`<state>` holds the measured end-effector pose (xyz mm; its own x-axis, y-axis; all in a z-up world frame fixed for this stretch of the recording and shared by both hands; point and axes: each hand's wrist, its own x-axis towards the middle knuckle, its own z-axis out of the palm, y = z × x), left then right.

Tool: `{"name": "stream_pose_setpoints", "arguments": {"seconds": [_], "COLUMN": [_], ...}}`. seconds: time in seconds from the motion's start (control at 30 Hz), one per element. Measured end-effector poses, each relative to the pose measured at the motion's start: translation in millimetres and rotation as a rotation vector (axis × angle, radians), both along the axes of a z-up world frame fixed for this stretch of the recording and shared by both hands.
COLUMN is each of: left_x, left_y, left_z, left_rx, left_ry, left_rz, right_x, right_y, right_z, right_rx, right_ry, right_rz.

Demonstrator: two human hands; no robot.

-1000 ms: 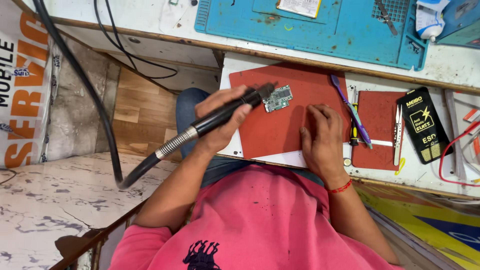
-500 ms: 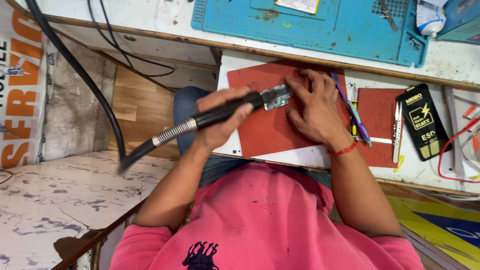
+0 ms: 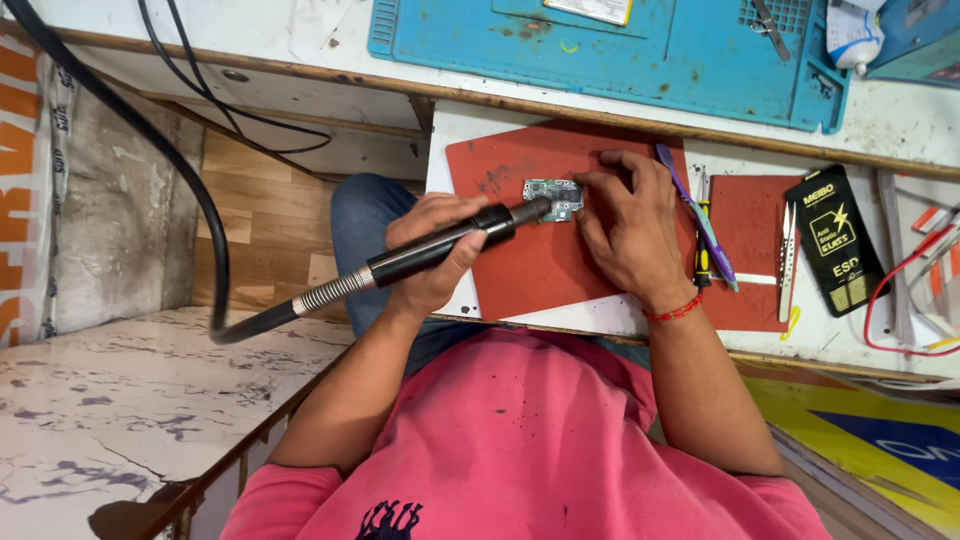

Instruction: The person uses a heat gun to apply hot air to a small circuit board placed on a red mat, then switches to a toothbrush to scrub the board's surface. The person repeatedly scrubs different areas of the board while holding it steady with the other hand.

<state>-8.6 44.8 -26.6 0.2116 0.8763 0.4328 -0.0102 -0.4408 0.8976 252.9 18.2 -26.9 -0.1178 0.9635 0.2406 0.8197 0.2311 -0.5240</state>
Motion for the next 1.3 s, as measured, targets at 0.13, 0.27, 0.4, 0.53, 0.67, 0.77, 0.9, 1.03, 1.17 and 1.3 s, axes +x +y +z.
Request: {"name": "stream_pose_setpoints", "arguments": {"seconds": [0.13, 0.27, 0.4, 0.53, 0.67, 0.77, 0.9, 1.03, 1.17, 1.3], "left_x": [3.6, 5.0, 0.4, 0.5, 1.3, -0.7, 0.9, 2.4, 0.3, 0.7], "left_y": [4.0, -0.9, 7.7, -5.2, 2.0, -2.4, -2.7, -2.7, -5.3, -6.3], "left_z": [2.0, 1.5, -7.5, -19.6, -12.6, -13.3, -13.6, -13.5, -12.8, -12.1], "left_rx": [0.008, 0.02, 0.098, 0.03, 0.08, 0.066, 0.039, 0.022, 0.038, 0.097], "left_ry": [0.055, 0.074, 0.111, 0.113, 0.112, 0.133, 0.101, 0.08, 0.071, 0.092], "left_rz": [0.076, 0.073, -0.007, 0.07, 0.042, 0.035, 0.047, 0.06, 0.091, 0.032], "right_x": [1.0, -0.9, 2.4, 10.1, 10.0, 11.6, 13.8, 9.4, 7.7, 15.4], "right_y": [1.7, 3.9, 12.4, 3.8, 17.7, 13.1, 13.0, 15.2, 18.9, 31.0], "right_z": [-0.6, 6.0, 3.7, -7.1, -2.8, -3.4, -4.1, -4.7, -1.5, 4.0], "right_rx": [0.039, 0.003, 0.06, 0.046, -0.001, 0.034, 0.043, 0.059, 0.094, 0.031], "right_ry": [-0.005, 0.036, 0.045, 0.044, 0.169, 0.105, 0.121, 0.095, -0.013, -0.01], "right_rz": [0.033, 0.024, 0.08, 0.102, 0.083, 0.106, 0.126, 0.123, 0.212, 0.307]}}
